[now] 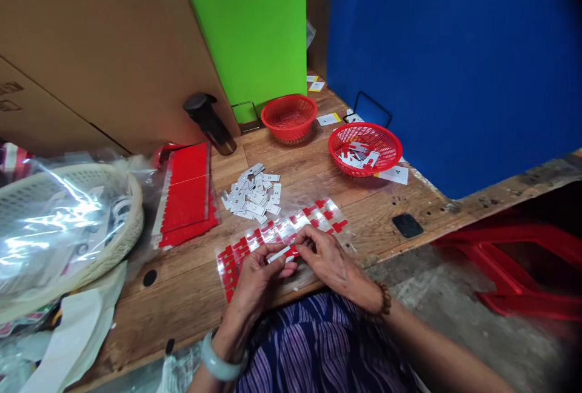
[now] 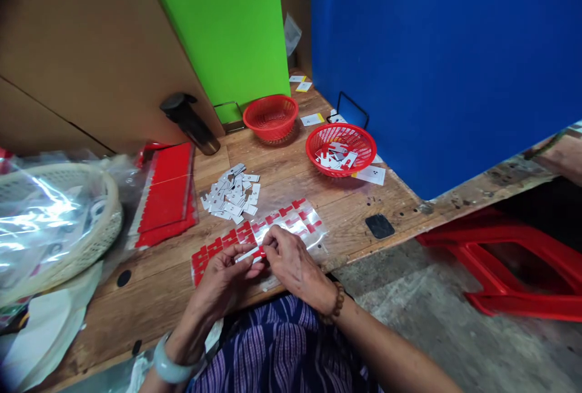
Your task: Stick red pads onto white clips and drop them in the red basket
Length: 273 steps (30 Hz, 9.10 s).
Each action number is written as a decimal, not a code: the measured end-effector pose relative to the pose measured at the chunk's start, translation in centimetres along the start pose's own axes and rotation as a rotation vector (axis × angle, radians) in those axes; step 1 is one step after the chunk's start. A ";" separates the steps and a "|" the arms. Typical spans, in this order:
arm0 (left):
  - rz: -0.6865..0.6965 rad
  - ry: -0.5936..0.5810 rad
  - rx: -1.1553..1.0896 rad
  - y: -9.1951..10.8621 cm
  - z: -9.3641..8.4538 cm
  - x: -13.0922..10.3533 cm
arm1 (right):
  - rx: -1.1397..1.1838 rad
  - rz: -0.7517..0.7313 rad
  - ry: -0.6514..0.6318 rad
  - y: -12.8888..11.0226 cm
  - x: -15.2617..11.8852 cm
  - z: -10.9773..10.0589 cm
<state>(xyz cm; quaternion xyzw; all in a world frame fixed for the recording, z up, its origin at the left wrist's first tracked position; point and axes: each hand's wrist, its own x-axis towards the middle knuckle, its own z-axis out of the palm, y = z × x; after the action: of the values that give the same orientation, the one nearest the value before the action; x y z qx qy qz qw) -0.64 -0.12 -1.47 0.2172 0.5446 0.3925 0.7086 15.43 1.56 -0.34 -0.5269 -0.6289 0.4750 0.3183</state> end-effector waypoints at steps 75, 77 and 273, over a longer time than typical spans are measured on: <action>0.067 0.068 0.048 0.8 0.1 -0.9 | 0.619 0.246 -0.080 1.8 0.7 3.1; 0.068 0.070 0.029 0.7 0.1 -0.8 | 0.628 0.228 -0.122 1.8 0.8 2.7; 0.204 0.123 0.092 -2.1 2.0 3.9 | -0.151 -0.134 0.015 4.2 -2.7 -1.5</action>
<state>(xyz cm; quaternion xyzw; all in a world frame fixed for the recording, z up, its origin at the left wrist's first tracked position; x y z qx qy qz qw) 2.33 1.97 -4.68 0.2792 0.5795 0.4496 0.6197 18.99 -0.72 -3.46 -0.5098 -0.6942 0.3999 0.3136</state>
